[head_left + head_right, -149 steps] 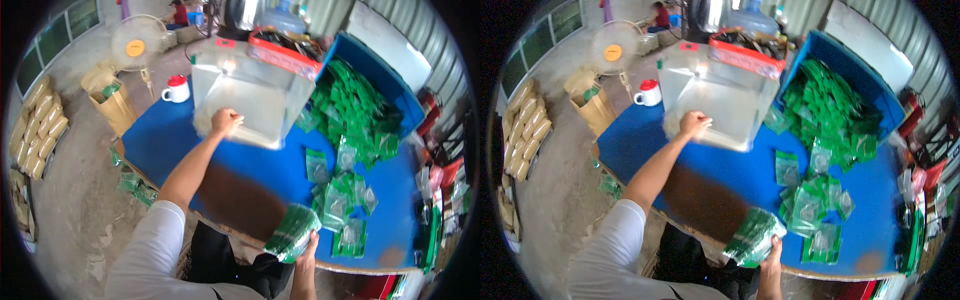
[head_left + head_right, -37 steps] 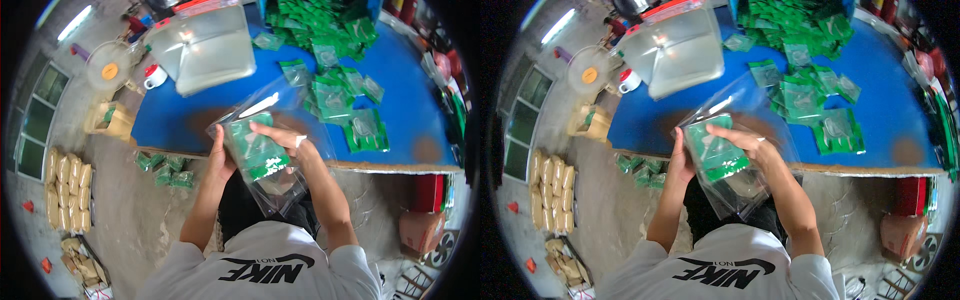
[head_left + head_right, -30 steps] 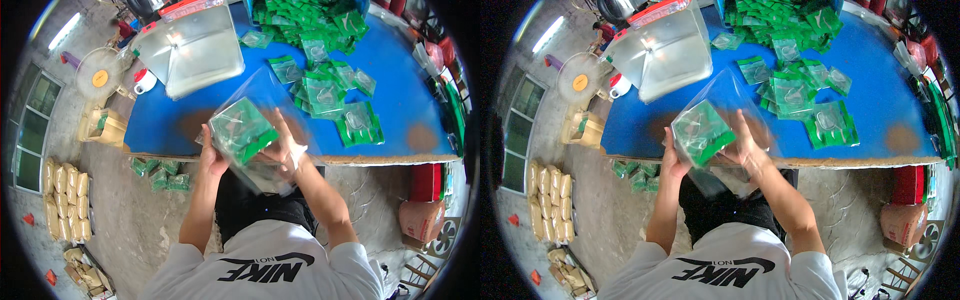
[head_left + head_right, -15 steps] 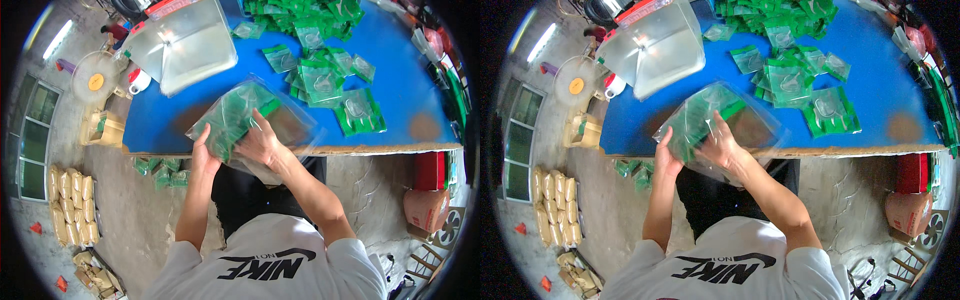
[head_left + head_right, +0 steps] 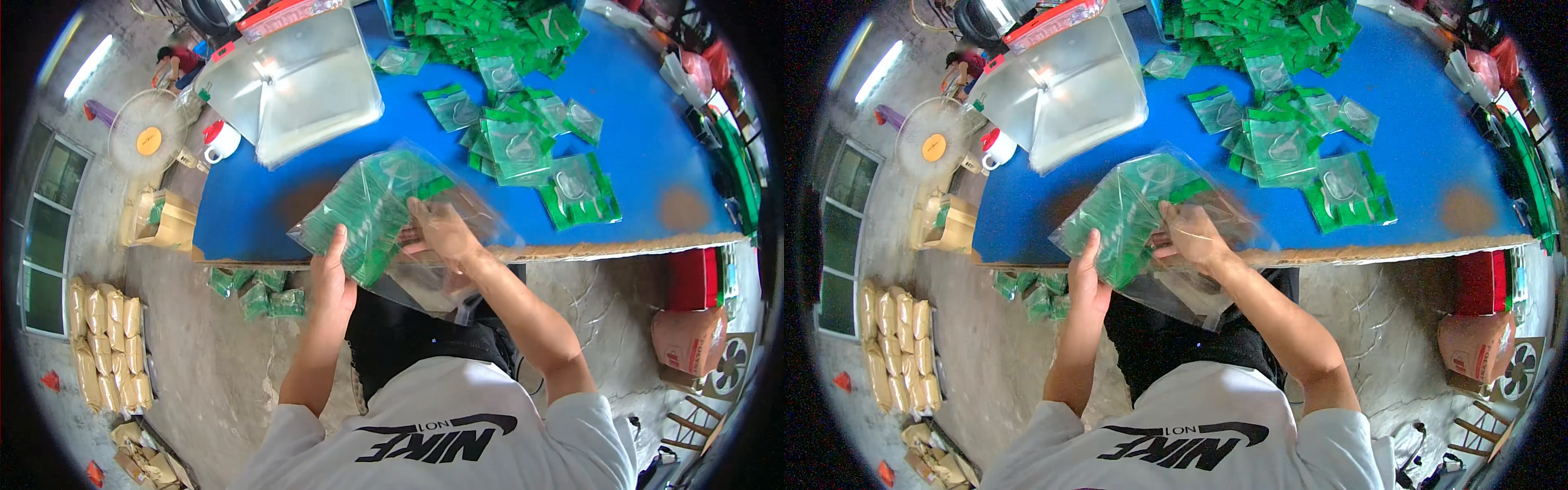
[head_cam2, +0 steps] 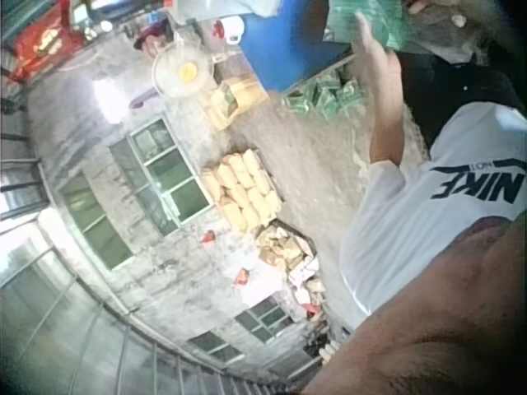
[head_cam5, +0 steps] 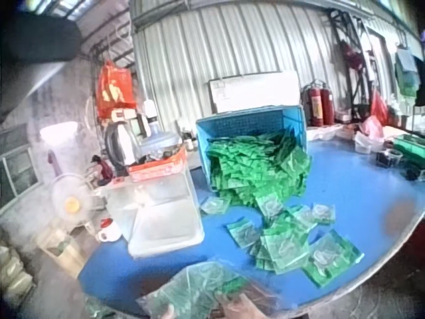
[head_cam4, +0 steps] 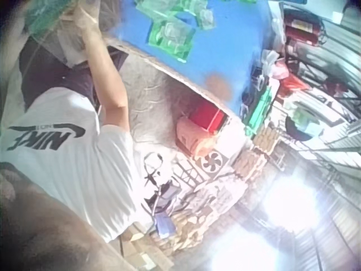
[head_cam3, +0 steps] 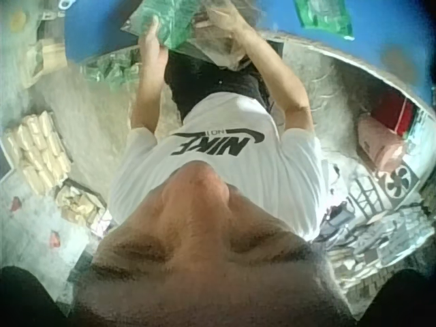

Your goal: Organizing small green plastic packets into stacks and placing them into a larger clear plastic bag.

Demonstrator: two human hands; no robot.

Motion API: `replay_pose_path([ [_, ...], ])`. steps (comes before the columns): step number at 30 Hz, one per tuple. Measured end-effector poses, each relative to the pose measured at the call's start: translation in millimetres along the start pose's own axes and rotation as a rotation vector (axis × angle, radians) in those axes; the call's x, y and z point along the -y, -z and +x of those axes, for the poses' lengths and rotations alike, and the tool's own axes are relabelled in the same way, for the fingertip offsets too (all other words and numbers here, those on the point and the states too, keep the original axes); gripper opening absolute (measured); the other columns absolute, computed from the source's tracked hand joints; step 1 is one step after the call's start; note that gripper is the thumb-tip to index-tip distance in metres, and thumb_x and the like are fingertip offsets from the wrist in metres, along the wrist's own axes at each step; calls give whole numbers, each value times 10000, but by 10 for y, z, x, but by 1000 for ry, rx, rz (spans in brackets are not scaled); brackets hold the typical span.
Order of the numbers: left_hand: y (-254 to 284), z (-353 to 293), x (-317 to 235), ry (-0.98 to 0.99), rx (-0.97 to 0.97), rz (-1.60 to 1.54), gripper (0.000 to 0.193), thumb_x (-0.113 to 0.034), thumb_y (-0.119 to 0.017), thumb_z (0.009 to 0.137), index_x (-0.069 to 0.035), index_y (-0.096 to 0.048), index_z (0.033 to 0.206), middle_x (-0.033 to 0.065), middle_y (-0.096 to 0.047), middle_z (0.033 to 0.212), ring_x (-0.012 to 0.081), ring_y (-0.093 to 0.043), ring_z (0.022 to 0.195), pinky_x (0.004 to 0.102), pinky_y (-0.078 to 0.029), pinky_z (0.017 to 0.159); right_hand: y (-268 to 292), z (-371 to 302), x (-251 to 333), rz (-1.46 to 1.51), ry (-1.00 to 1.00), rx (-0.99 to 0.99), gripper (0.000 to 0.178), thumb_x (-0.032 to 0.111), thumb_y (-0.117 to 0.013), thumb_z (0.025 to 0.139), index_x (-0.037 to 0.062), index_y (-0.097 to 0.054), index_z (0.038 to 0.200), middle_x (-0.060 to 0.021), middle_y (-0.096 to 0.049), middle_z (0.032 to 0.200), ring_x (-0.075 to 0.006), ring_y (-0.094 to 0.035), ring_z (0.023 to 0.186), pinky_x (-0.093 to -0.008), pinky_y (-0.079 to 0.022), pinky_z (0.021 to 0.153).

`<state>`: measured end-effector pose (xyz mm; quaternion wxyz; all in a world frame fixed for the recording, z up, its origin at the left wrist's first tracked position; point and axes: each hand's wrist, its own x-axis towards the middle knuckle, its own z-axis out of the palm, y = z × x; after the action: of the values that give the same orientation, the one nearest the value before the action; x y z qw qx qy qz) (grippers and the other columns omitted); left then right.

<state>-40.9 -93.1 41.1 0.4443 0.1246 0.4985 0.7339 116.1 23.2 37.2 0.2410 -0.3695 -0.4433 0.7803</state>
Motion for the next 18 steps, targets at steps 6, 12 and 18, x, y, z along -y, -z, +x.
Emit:
replay_pose_path([
  [6,261,251,-101,310,4,-174,349,-203,-643,974,-42,-561,1273,84,-648,1225,239,-633,1109,415,-529,959,140,117,55,-238,50,-91,536,404,-532,1018,-123,-632,1037,-160,-689,801,-218,-698,666,-298,-600,532],
  [12,274,363,-281,267,47,-95,398,-194,-681,948,-25,-551,1284,113,-635,1230,247,-627,1110,398,-516,963,14,245,198,-237,94,-80,615,502,-541,996,-88,-592,1161,-152,-691,832,-192,-685,671,-309,-587,540],
  [18,741,770,-408,-738,-209,667,502,-123,-713,914,-1,-514,1358,142,-576,1310,204,-556,1202,354,-434,1027,4,402,55,-186,32,-12,580,456,-568,997,-96,-577,1171,-143,-685,854,-180,-684,713,-293,-578,583],
])
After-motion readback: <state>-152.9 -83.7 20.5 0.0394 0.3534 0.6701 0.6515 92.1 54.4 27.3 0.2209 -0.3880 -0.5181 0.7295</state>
